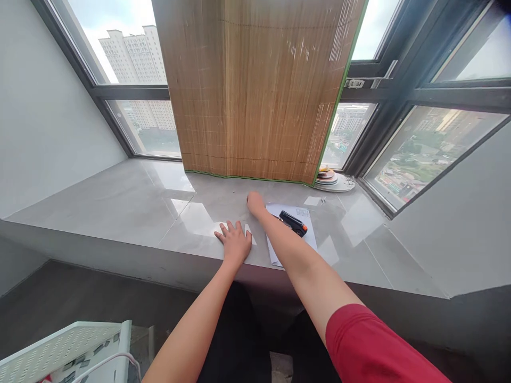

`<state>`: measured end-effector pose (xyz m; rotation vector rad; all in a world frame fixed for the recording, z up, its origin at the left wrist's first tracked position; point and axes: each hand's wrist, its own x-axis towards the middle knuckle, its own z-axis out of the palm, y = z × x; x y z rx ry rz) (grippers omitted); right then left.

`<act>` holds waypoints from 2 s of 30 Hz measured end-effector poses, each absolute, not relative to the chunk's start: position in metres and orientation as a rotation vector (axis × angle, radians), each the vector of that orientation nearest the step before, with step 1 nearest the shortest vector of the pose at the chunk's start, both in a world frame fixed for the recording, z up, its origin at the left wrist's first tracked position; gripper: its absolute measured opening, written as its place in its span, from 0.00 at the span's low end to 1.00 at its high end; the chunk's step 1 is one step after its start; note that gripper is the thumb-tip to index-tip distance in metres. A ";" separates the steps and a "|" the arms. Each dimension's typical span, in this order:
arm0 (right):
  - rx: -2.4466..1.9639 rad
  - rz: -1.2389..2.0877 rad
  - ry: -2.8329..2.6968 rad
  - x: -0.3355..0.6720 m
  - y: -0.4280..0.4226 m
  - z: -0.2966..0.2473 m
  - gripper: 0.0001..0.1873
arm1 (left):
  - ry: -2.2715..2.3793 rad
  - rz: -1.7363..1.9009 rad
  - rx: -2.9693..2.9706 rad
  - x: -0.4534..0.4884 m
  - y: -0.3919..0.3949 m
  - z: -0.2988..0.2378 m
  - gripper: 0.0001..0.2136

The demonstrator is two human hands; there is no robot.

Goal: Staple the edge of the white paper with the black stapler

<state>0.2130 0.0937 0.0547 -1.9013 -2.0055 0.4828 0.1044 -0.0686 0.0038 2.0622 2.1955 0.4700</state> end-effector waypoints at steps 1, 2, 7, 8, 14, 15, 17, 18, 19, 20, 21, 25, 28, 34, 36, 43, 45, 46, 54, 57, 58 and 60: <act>-1.879 0.492 -1.990 0.214 0.087 0.056 0.15 | 2.193 0.481 2.052 0.105 -0.069 0.004 0.28; -1.849 0.498 -1.973 0.215 0.079 0.059 0.18 | 2.185 0.505 2.040 0.104 -0.069 0.004 0.28; -1.633 0.576 -1.917 0.229 0.017 0.075 0.26 | 1.926 0.944 1.731 0.092 -0.074 0.017 0.24; -1.570 0.615 -1.914 0.235 0.000 0.077 0.26 | 1.786 1.105 1.605 0.088 -0.077 0.022 0.22; -1.032 1.051 -1.806 0.274 -0.082 0.067 0.21 | 1.048 1.265 1.310 0.084 -0.101 0.051 0.15; -1.021 1.081 -1.770 0.279 -0.090 0.065 0.20 | 1.043 1.222 1.322 0.087 -0.105 0.053 0.13; -1.041 1.107 -1.713 0.289 -0.100 0.061 0.22 | 1.068 1.187 1.349 0.093 -0.110 0.053 0.08; -1.053 1.101 -1.700 0.294 -0.102 0.060 0.22 | 1.069 1.164 1.368 0.096 -0.112 0.053 0.07; -1.063 1.087 -1.695 0.298 -0.105 0.059 0.22 | 1.053 1.130 1.390 0.099 -0.113 0.052 0.06; -1.069 1.077 -1.691 0.303 -0.106 0.059 0.21 | 1.028 1.091 1.409 0.102 -0.114 0.052 0.06; -1.073 1.078 -1.683 0.307 -0.108 0.059 0.19 | 1.001 1.051 1.425 0.104 -0.114 0.051 0.06; -1.057 1.135 -1.648 0.321 -0.113 0.062 0.18 | 0.958 0.951 1.520 0.114 -0.112 0.054 0.05; -1.052 1.145 -1.640 0.326 -0.116 0.062 0.20 | 0.986 0.912 1.600 0.119 -0.111 0.056 0.06; -1.177 0.862 -1.622 0.349 -0.109 0.061 0.18 | 1.017 0.935 1.543 0.120 -0.098 0.051 0.18; -1.272 0.518 -1.561 0.366 -0.100 0.056 0.17 | 1.031 0.978 1.424 0.114 -0.087 0.044 0.24; -1.385 0.322 -1.595 0.406 -0.063 0.004 0.32 | 0.979 1.145 1.411 0.109 -0.038 0.019 0.29; -1.376 0.358 -1.630 0.406 -0.059 -0.008 0.30 | 0.967 1.193 1.531 0.116 -0.024 0.014 0.24; -1.367 0.378 -1.638 0.406 -0.058 -0.013 0.27 | 0.978 1.217 1.583 0.121 -0.018 0.012 0.21; -1.306 0.459 -1.610 0.410 -0.058 -0.019 0.17 | 1.002 1.232 2.030 0.154 0.010 0.003 0.08; -1.282 0.442 -1.609 0.411 -0.058 -0.021 0.18 | 1.016 1.149 2.132 0.157 0.010 0.000 0.09; -1.286 0.430 -1.605 0.411 -0.058 -0.021 0.18 | 1.020 1.123 2.148 0.157 0.010 -0.001 0.09; -1.301 0.414 -1.588 0.412 -0.058 -0.022 0.17 | 1.017 1.072 2.171 0.156 0.010 -0.003 0.09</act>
